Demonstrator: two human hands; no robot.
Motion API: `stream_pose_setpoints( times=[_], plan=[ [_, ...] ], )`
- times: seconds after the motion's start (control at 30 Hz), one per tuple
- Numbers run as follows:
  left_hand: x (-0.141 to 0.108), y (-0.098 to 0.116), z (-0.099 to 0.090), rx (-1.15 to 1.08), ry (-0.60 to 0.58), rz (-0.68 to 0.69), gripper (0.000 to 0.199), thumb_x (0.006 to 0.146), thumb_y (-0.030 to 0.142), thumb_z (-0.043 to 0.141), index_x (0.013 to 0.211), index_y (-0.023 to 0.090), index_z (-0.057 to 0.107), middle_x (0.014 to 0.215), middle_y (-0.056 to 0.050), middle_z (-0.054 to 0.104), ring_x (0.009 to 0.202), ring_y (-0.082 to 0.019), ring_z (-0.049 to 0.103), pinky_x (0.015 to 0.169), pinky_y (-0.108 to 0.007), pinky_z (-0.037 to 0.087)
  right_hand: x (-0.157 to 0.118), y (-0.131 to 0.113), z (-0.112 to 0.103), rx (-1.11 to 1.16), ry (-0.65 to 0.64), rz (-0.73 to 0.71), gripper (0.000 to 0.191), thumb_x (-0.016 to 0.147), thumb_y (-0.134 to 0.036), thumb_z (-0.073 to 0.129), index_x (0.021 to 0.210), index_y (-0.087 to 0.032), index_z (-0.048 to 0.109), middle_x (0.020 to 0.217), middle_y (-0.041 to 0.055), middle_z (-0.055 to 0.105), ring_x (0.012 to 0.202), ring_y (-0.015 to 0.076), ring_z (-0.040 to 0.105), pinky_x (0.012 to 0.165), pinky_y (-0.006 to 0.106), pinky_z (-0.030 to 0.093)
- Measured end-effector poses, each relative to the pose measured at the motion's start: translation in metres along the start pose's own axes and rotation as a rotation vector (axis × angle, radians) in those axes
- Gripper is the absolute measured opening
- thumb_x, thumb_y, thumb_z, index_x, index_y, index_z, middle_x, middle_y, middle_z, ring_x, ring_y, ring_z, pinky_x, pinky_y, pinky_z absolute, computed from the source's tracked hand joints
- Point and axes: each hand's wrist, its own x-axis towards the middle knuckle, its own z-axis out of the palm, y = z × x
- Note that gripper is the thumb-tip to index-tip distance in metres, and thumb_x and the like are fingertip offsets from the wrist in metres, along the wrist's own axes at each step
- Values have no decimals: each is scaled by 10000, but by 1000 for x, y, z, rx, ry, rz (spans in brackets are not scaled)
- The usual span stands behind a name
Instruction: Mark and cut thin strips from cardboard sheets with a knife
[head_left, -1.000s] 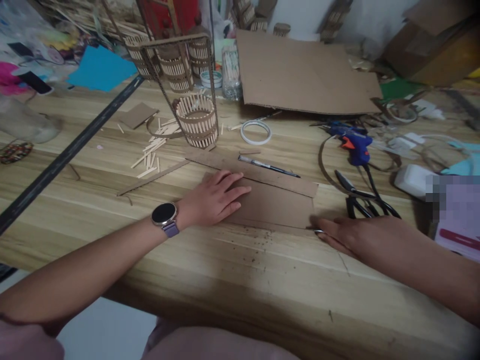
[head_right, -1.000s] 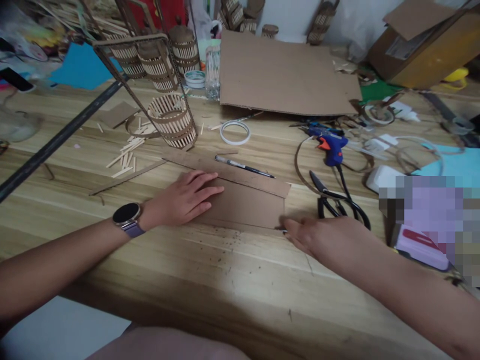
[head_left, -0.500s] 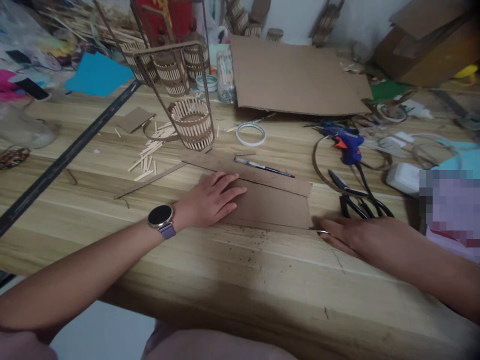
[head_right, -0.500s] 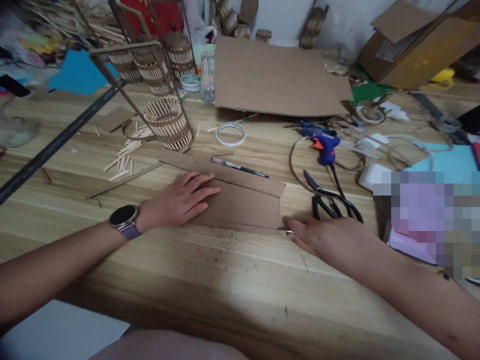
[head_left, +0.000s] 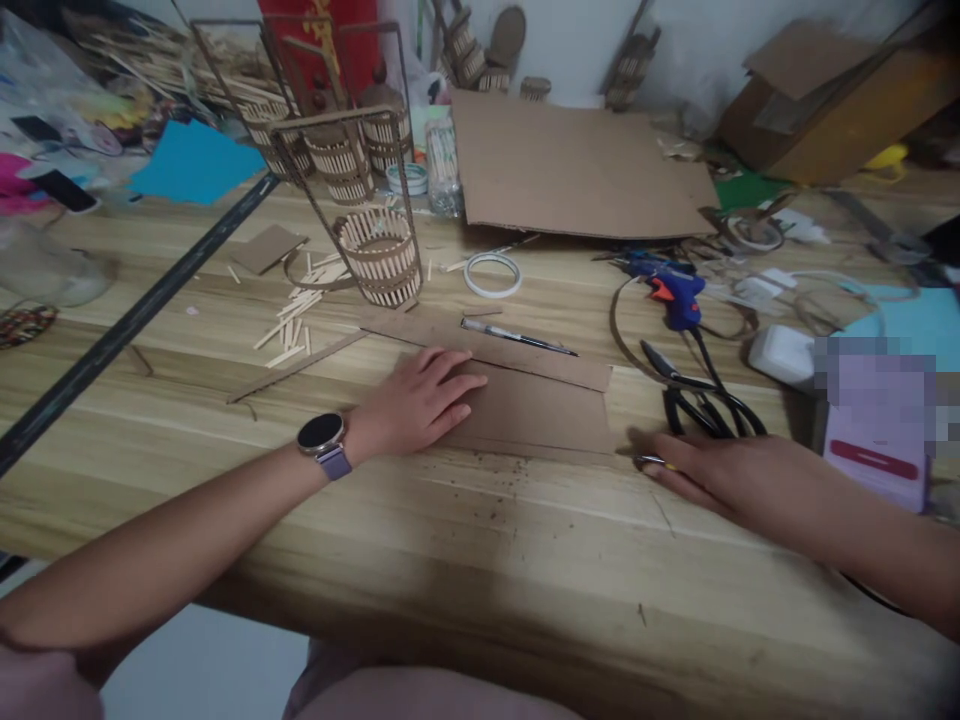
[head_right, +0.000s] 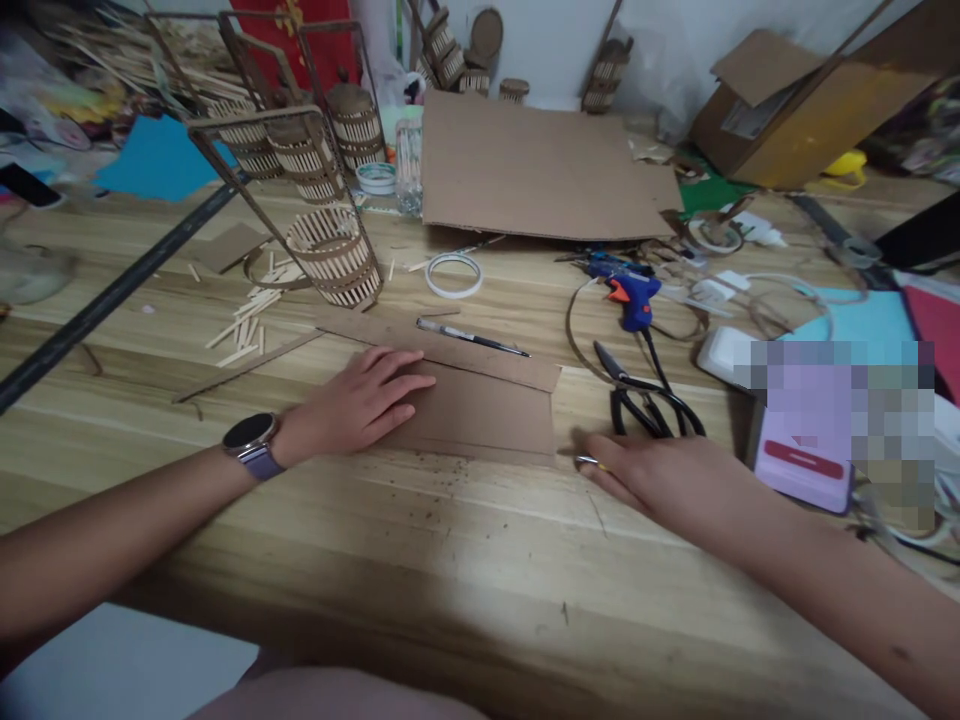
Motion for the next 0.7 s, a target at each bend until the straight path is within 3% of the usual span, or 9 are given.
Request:
stream_pose_setpoints(
  times=[0.13,0.27,0.37,0.47,0.57,0.7],
  plan=[
    [5,20,3,-76,7,-56,410,1077,339,430,1372,163,653,1497,-175,532,1306,-337,460,1131,-568,435,-5,-3,-4,-3,-44,13,316,1087,-408,339,970,-266,597,785,108,754,711,253,730,630,341,465],
    [12,31,-3,-132,-20,-85,369,1067,285,457,1343,177,677,1486,-155,547,1312,-316,458,1142,-543,439,2,-25,-4,-41,79,-72,355,1080,-456,342,947,-251,599,695,70,713,602,235,681,553,323,378],
    [19,23,-11,-128,-18,7,345,1074,264,443,1259,168,718,1412,-146,612,1282,-297,482,1127,-511,462,16,-54,-13,-17,173,-221,336,1074,-406,364,913,-237,605,640,24,667,532,187,625,506,293,260],
    [27,9,-13,-62,62,62,362,1083,264,417,1247,135,712,1384,-163,629,1291,-304,488,1137,-520,451,33,-87,-28,1,200,-293,278,1055,-374,433,884,-227,595,631,-3,657,519,161,610,494,294,174],
    [32,-1,-3,-22,97,105,410,1098,320,390,1325,111,659,1431,-188,594,1327,-316,479,1160,-532,429,51,-116,-43,-24,152,-288,244,1038,-357,490,878,-214,607,702,14,715,542,150,631,491,305,144],
    [33,-5,13,-9,60,139,450,1097,406,406,1365,115,621,1481,-208,551,1381,-322,458,1179,-538,410,71,-142,-54,-75,35,-268,248,1035,-364,493,979,-202,671,775,55,766,609,180,694,470,316,147]
  ],
)
